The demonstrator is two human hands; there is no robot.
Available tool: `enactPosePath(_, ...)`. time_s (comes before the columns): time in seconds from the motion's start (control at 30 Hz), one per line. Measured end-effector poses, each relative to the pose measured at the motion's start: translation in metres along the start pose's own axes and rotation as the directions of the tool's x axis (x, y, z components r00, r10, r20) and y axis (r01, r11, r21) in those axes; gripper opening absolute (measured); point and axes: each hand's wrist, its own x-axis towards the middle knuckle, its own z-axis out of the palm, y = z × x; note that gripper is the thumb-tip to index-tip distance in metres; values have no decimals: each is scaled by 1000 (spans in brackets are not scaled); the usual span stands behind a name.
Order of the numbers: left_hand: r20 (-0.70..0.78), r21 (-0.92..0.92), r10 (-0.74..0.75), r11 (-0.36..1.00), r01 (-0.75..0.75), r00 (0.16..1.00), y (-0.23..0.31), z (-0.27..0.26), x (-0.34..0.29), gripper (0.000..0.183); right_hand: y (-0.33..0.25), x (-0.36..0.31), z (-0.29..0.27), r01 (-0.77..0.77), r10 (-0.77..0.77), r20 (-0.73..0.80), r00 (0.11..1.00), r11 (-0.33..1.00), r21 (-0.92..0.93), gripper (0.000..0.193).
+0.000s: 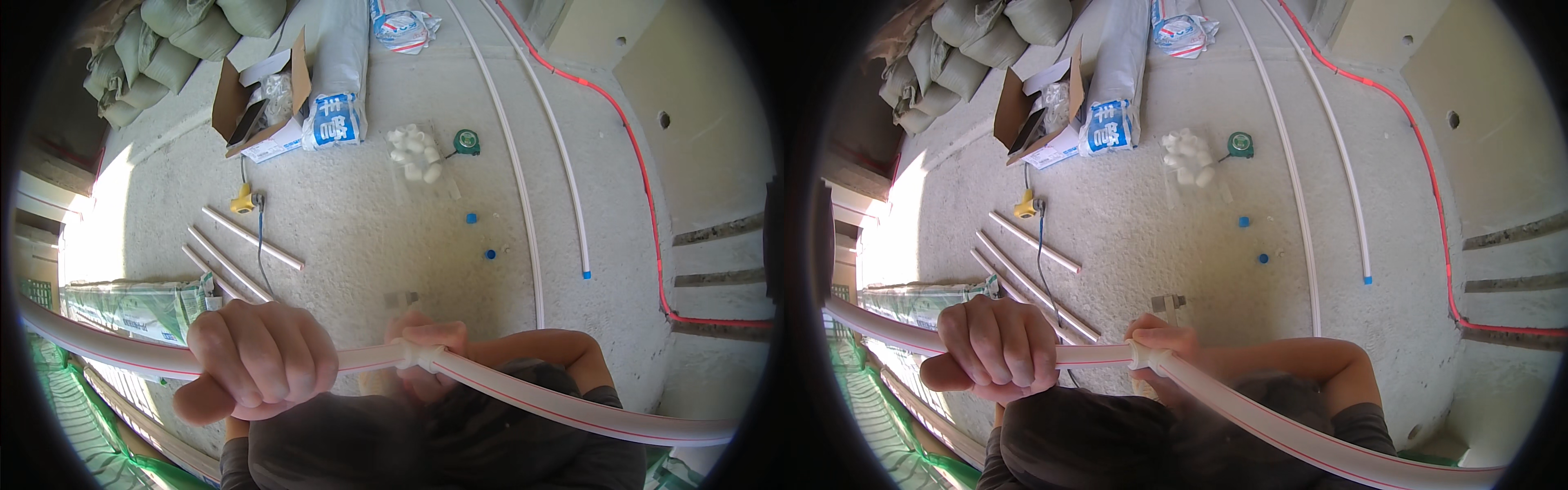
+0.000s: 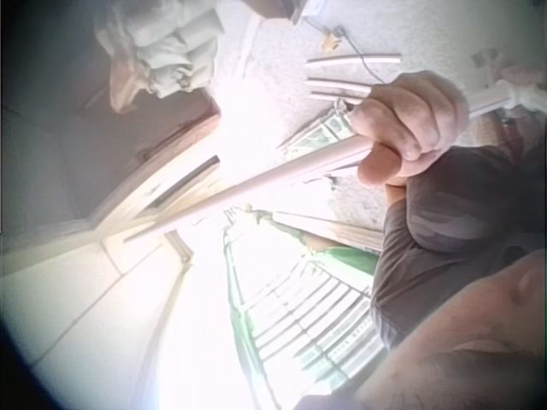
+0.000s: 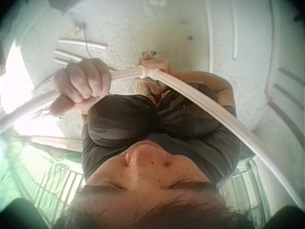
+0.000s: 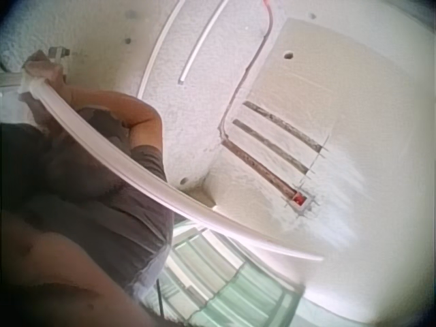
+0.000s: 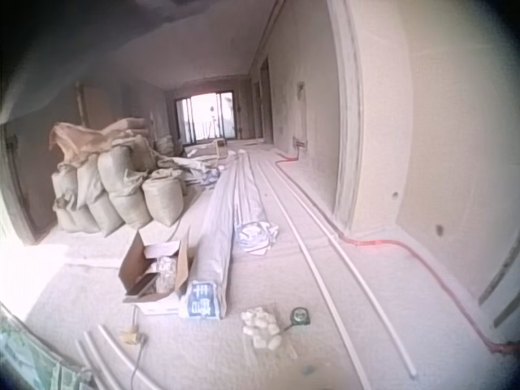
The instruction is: The person kneels on the floor and uses a pipe fusion tool to heat and join white PVC pipes with elbow fittings. They repeatedly insert pipes into the heated tool, then connect them to fittings, creating assembled pipe sections.
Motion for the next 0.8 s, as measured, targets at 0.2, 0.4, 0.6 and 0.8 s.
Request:
enactPosePath(0.2,-25,-11,7,1000,-7,1000,-3,0,-3,51,-9,-3,11,-116,128,-172,977,990,78,32)
enactPosePath(0.4,-92,17,18,1000,-16,996,-8,3,-4,52,2,0,7,-16,15,-145,989,1000,-2,38)
enactPosePath(0.6,-116,34,22,999,-18,993,-9,5,-3,53,0,-3,6,-36,33,-157,987,999,-17,39)
enactPosePath(0.8,-179,62,17,998,-6,984,-14,7,-5,51,-3,-1,-6,-99,96,-88,992,994,-38,38)
